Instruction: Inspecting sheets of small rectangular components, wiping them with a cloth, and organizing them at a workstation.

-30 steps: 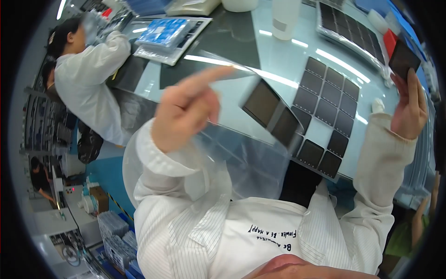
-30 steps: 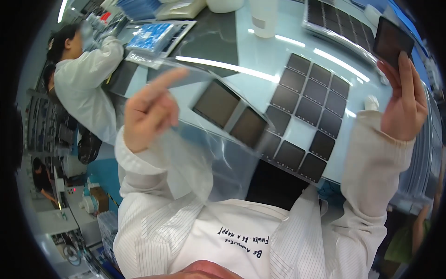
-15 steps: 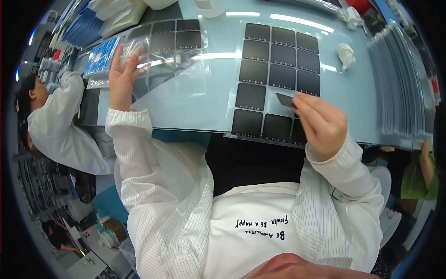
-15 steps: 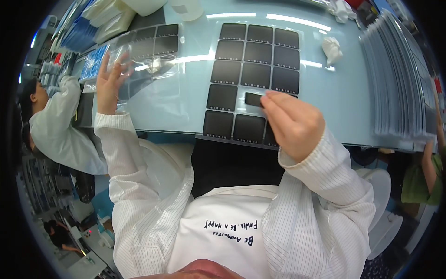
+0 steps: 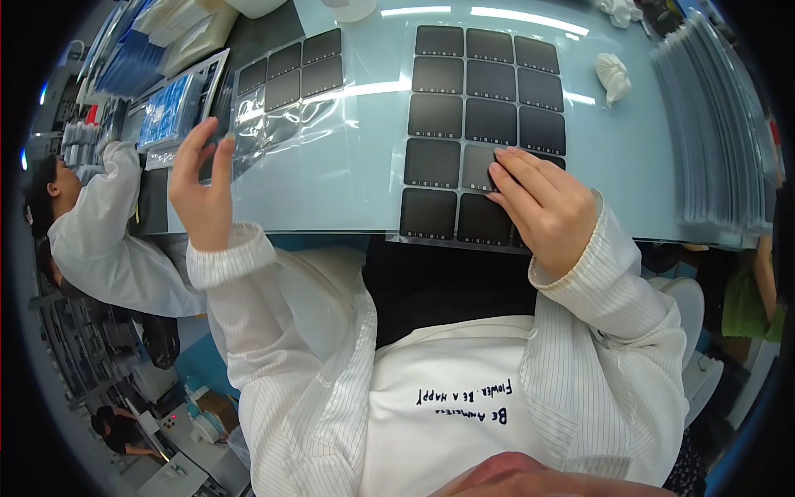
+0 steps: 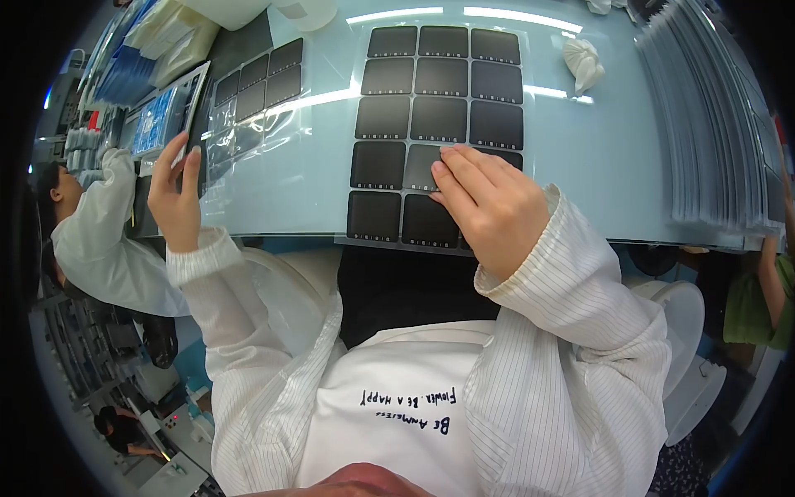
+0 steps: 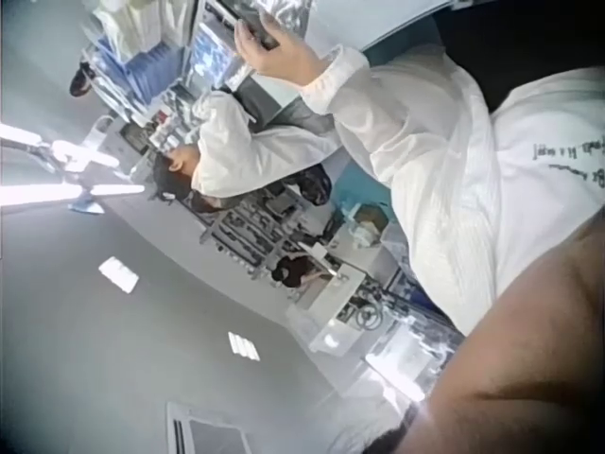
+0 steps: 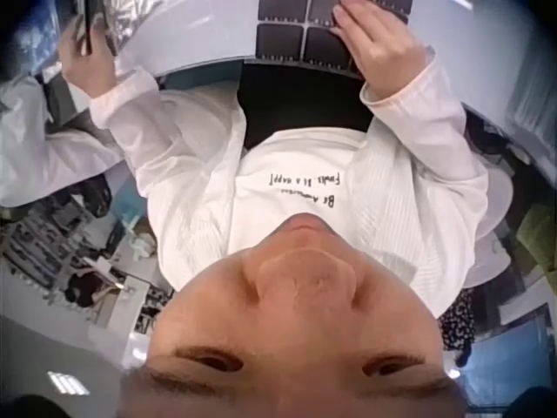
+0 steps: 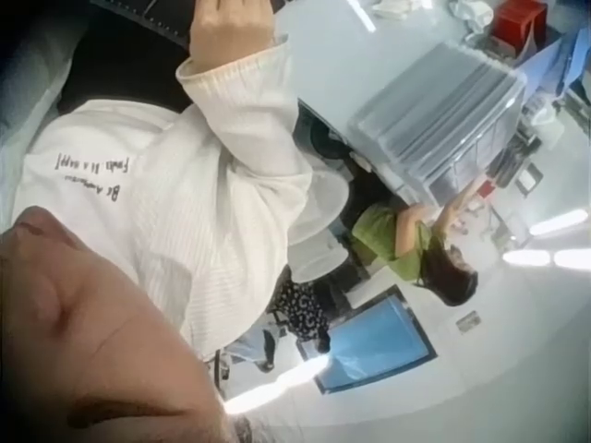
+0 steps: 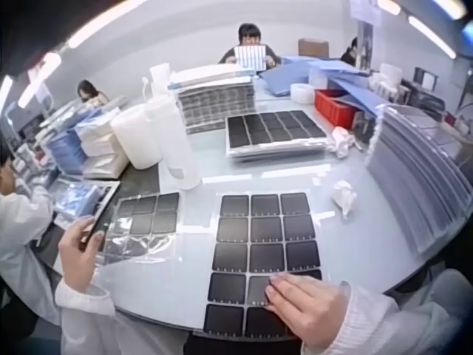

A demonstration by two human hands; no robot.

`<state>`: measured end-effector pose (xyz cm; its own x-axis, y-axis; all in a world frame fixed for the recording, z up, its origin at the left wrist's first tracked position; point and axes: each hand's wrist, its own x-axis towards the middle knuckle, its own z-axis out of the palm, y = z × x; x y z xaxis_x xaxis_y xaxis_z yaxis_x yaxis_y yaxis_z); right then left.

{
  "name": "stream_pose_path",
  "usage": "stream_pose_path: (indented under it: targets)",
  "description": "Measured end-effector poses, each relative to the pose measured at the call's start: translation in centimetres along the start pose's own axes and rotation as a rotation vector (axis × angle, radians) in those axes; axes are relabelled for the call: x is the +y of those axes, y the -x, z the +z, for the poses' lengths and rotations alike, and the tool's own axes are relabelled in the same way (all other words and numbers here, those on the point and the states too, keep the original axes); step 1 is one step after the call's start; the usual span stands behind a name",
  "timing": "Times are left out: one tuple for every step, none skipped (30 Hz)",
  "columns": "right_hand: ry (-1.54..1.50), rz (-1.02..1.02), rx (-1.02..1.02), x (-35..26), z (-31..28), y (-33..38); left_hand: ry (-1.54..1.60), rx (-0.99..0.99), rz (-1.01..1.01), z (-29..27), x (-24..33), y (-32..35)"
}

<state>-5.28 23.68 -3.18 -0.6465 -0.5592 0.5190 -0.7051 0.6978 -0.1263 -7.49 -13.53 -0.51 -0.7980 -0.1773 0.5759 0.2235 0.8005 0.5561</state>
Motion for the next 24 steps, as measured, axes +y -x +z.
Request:
stream_pose_path:
  targets:
    - [0.001,0.001,0.001,0.0,0.0,-0.1,0.067,-0.045,-0.036,-0.1,1.1,0.7]
    - [0.003,0.001,0.002,0.0,-0.1,-0.2,0.127,-0.081,-0.068,-0.1,2.5,1.5]
    - [0.002,0.004,-0.004,0.0,-0.1,-0.2,0.129,-0.085,-0.073,0.3,3.8,2.2]
    - [0.009,0.006,-0.012,0.0,-0.1,-0.3,0.108,-0.162,0.018,0.7,5.1,2.8]
    - [0.015,0.008,-0.018,0.0,-0.1,-0.3,0.086,-0.239,0.11,1.3,6.2,3.4]
    - [0.011,0.006,-0.023,0.0,-0.2,-0.4,0.084,-0.239,0.105,1.8,7.0,3.9]
    - [0.023,0.003,-0.029,-0.1,-0.2,-0.4,0.102,-0.318,0.152,2.2,7.8,4.4]
    - [0.036,0.001,-0.035,-0.1,-0.3,-0.5,0.122,-0.397,0.2,2.7,8.4,4.8]
    - [0.036,0.001,-0.039,-0.1,-0.4,-0.5,0.124,-0.398,0.197,3.2,8.7,5.1]
    - [0.037,0.003,-0.046,-0.1,-0.4,-0.5,0.15,-0.448,0.222,3.8,8.8,5.4]
    - [0.037,0.004,-0.052,-0.2,-0.5,-0.5,0.175,-0.497,0.248,4.3,8.9,5.7]
    - [0.035,0.006,-0.053,-0.2,-0.4,-0.4,0.175,-0.499,0.246,4.9,9.1,5.9]
    - [0.031,0.008,-0.045,-0.3,-0.2,-0.2,0.173,-0.503,0.27,5.5,9.3,6.1]
    - [0.03,0.014,-0.037,-0.4,0.0,0.0,0.174,-0.508,0.296,6.0,9.3,6.2]
    - [0.031,0.02,-0.038,-0.4,0.0,0.0,0.177,-0.513,0.298,6.5,9.2,6.3]
    - [0.027,0.019,-0.04,-0.4,0.1,0.1,0.128,-0.521,0.334,6.9,9.1,6.4]
    - [0.025,0.022,-0.042,-0.3,0.1,0.2,0.083,-0.531,0.372,7.3,9.0,6.4]
    - [0.028,0.033,-0.043,0.0,0.0,0.2,0.056,-0.548,0.39,7.6,9.0,6.4]
    - [-0.049,0.042,-0.073,0.3,-0.4,0.2,0.061,-0.557,0.396,7.8,8.9,6.5]
    - [-0.128,0.053,-0.101,0.8,-0.7,0.2,0.045,-0.542,0.398,8.1,8.8,6.6]
    - [-0.131,0.064,-0.1,1.5,-1.1,0.2,0.023,-0.524,0.398,8.1,8.8,6.6]
    - [-0.237,0.057,-0.128,2.4,-1.5,0.3,0.024,-0.535,0.402,8.1,8.8,6.6]
    - [-0.339,0.053,-0.159,3.3,-1.8,0.7,0.02,-0.537,0.399,8.3,8.6,6.7]
    - [-0.343,0.078,-0.094,3.9,-2.5,1.1,0.01,-0.527,0.394,8.1,8.7,6.9]
